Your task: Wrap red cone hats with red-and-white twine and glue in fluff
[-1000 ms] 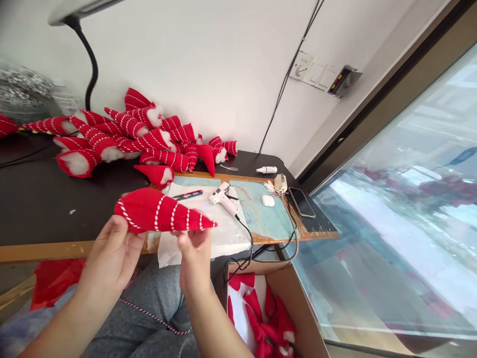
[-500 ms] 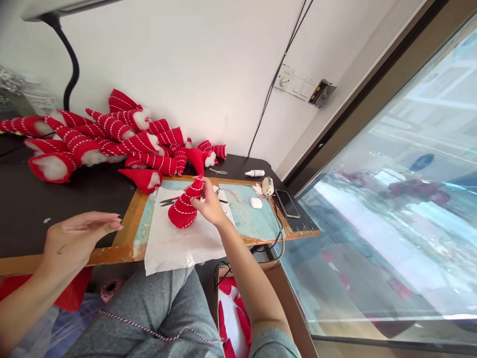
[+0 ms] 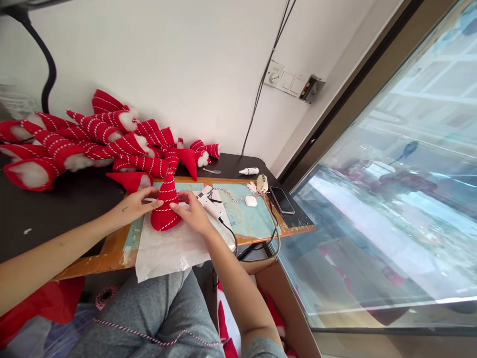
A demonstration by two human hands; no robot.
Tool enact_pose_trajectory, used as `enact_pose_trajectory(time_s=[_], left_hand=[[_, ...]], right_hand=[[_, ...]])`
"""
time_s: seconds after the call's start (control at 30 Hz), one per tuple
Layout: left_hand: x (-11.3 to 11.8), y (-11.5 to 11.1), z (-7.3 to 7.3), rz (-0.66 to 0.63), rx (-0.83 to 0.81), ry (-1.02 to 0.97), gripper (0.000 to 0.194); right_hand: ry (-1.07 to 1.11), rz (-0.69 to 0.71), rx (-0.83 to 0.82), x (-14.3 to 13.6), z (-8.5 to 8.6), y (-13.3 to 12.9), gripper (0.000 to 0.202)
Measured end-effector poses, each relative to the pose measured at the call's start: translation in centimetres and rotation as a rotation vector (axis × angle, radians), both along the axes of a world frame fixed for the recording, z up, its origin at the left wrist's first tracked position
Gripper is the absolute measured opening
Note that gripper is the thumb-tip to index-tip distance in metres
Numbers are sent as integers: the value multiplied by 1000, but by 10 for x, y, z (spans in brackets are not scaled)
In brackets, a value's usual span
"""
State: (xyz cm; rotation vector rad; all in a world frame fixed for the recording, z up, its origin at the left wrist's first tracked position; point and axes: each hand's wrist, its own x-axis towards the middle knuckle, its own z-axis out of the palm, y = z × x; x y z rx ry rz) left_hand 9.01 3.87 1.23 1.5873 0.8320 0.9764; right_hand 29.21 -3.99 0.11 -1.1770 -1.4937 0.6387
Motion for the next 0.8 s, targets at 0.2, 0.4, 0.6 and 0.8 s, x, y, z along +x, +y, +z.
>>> enact_pose_trajectory(time_s=[0.2,0.4,0.6,0.8], left_hand=[[-8,5,-21,-199,-21,59,55],[-18,6,-28,-291,-40,139,69],[-23,6,-33,-293,24,228,77],[-25,1,-26,-326,165,284,57]], right_hand=[[-93,62,-19,0,-6,7,38],[-310,82,-38,9,-11,4,47],[-470,71,25,11,-8,2,38],[-552,82,65,12,-10,2,39]])
